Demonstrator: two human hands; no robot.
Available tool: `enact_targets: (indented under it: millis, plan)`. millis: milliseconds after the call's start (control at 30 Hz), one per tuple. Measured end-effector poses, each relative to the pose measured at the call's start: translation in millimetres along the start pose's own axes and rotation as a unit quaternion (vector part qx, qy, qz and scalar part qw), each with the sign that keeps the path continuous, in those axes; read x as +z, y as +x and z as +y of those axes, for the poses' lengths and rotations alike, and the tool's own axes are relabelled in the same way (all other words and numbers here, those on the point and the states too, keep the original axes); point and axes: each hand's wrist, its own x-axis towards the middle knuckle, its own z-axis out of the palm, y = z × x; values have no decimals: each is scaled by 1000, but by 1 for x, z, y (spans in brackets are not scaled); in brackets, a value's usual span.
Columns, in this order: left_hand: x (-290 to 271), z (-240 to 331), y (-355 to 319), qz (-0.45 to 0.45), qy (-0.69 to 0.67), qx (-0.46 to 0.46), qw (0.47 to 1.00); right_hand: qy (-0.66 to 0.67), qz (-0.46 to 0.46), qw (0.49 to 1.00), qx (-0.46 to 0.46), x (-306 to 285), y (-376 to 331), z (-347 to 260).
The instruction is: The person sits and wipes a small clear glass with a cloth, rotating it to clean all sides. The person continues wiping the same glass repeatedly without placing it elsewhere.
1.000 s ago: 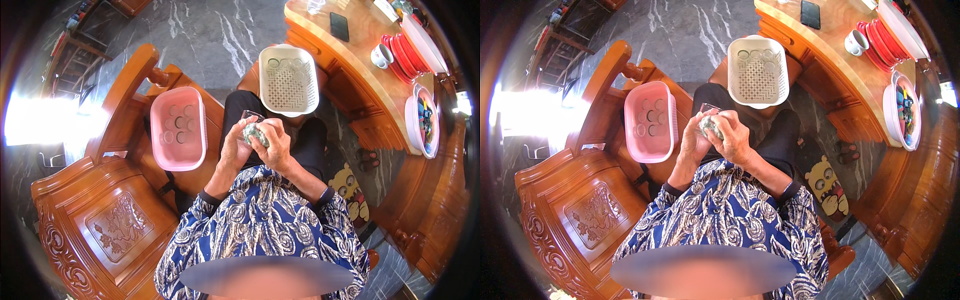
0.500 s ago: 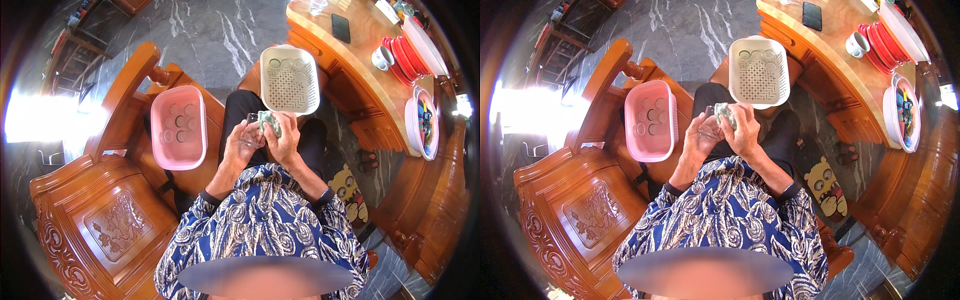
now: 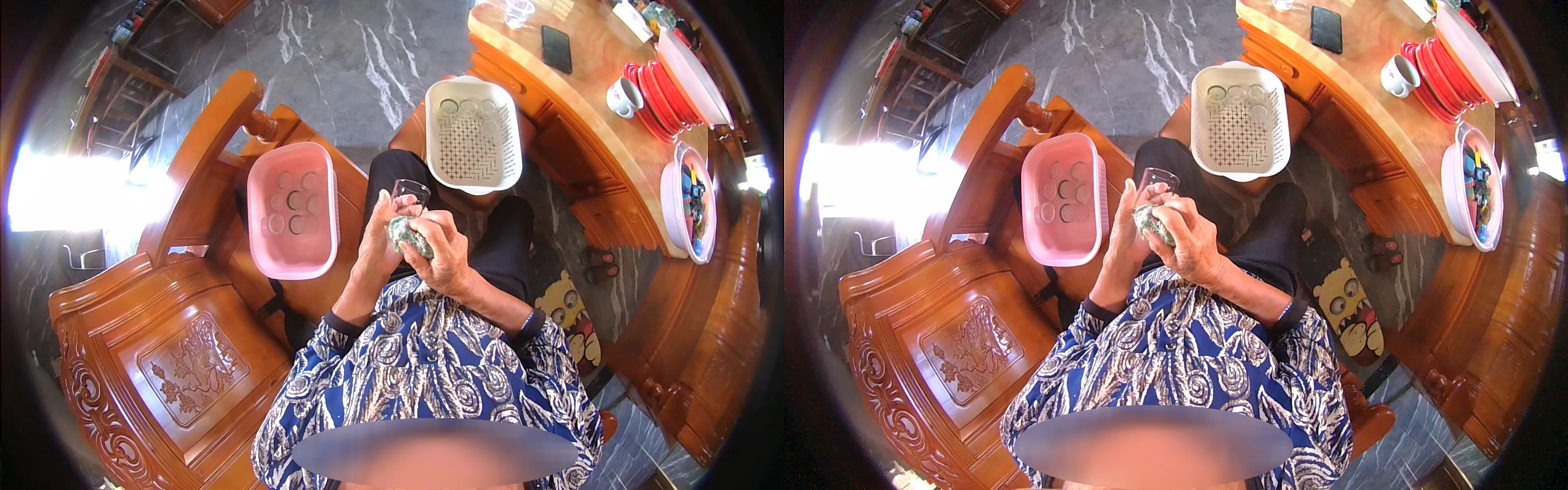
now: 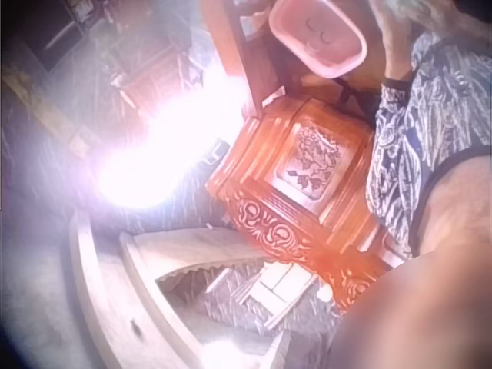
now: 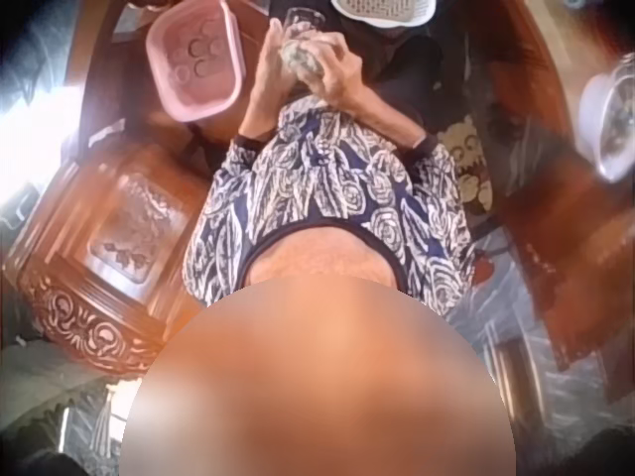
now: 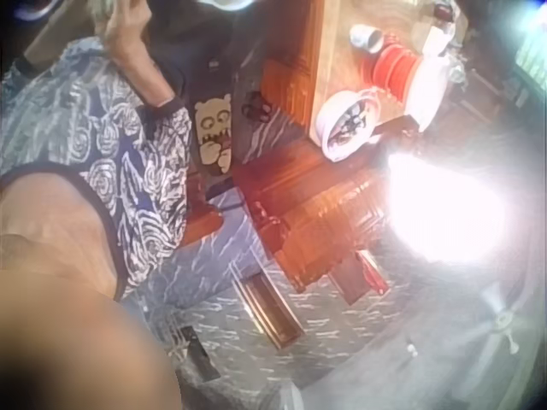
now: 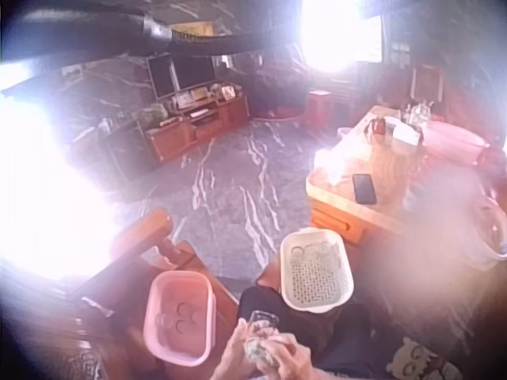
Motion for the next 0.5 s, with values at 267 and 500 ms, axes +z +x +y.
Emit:
enact_targets:
  millis: [267, 500]
  plan:
    - [6, -4, -1, 14, 97, 11, 995, -55, 62, 996, 34, -6, 7, 25]
    - [-9, 1, 3, -11, 73, -47, 996, -29, 91, 982, 164, -14, 12, 49]
